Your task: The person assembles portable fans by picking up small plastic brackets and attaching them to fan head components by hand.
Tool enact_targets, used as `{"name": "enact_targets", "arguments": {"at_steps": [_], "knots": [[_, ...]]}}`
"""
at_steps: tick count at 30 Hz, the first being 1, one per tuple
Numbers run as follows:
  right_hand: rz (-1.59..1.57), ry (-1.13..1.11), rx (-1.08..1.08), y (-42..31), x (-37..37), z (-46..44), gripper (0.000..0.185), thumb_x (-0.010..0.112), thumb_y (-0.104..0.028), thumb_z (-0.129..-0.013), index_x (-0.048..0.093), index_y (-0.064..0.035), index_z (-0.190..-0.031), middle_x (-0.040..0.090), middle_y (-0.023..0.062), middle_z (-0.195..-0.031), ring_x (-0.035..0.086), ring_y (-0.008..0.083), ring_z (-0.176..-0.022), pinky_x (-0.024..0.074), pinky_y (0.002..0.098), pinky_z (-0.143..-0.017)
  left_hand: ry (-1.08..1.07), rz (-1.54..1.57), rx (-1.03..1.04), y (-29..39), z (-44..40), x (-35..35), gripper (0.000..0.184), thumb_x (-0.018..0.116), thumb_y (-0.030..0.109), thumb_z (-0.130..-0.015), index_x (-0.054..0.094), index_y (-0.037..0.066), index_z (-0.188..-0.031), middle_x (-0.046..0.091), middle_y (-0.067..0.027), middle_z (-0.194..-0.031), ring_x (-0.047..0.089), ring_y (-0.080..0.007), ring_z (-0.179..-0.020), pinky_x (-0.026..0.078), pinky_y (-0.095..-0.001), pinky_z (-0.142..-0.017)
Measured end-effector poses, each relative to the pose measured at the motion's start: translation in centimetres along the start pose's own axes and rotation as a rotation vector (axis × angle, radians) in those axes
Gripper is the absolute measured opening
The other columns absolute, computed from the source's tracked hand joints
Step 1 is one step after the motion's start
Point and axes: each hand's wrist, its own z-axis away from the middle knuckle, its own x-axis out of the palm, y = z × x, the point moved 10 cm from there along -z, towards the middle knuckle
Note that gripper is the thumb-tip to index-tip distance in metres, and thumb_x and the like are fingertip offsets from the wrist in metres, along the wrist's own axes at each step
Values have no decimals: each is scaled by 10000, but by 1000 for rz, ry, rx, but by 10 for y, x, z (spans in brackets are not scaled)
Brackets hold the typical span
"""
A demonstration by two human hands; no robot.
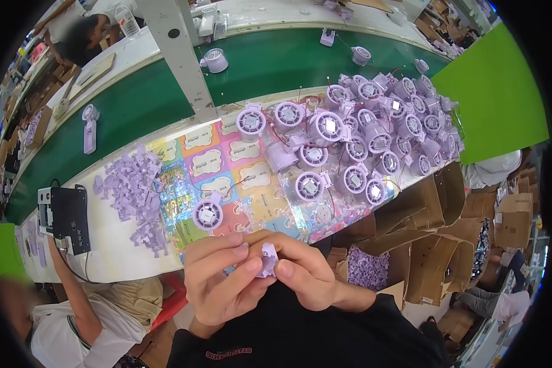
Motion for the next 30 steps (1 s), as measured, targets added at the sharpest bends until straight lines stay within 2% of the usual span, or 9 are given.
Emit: {"name": "enact_targets", "arguments": {"at_steps": [2, 8, 13, 19, 22, 30], "knots": [[-52, -46, 35, 5, 0, 3, 331, 403, -181, -1081, 507, 52, -1291, 552, 108, -1190, 548, 161, -1085, 440, 324, -967, -18, -14, 12, 3, 0, 0, 310, 832, 209, -828, 707, 151, -1106, 587, -58, -1108, 638, -273, -982, 531, -358, -744], [-198, -37, -62, 2, 2, 2, 323, 478, -159, -1060, 430, 25, -1321, 517, 91, -1218, 524, 151, -1119, 435, 340, -979, -49, -56, 42, 10, -2, 0, 299, 833, 209, -821, 726, 149, -1093, 593, -60, -1103, 624, -266, -972, 527, -361, -736], [-292, -51, 14, 8, 1, 2, 356, 483, -231, -1062, 410, 13, -1310, 507, 95, -1238, 512, 155, -1143, 408, 344, -989, 4, -68, 82, 15, -2, -2, 286, 832, 216, -832, 705, 139, -1077, 604, -62, -1094, 630, -257, -959, 528, -346, -716], [-366, -50, 67, 15, 0, 4, 396, 472, -292, -1059, 407, 7, -1310, 500, 97, -1256, 474, 141, -1159, 366, 317, -979, 74, 63, 94, 12, -6, -4, 520, 862, 224, -808, 539, 140, -1207, 605, -79, -1103, 649, -265, -958, 541, -333, -704], [-356, -65, 75, 16, -2, 6, 409, 470, -303, -1056, 408, 8, -1314, 499, 98, -1261, 463, 137, -1156, 356, 308, -977, 46, 14, 89, 15, -10, -1, 598, 870, 222, -798, 504, 132, -1262, 595, -94, -1105, 658, -266, -932, 543, -329, -690], [-381, -80, 88, 13, 0, 6, 418, 459, -310, -1056, 406, 9, -1321, 497, 105, -1274, 467, 150, -1161, 379, 310, -952, 85, 77, 77, 10, -9, 0, 589, 867, 253, -802, 529, 118, -1265, 590, -116, -1116, 661, -254, -876, 545, -317, -655]]}}
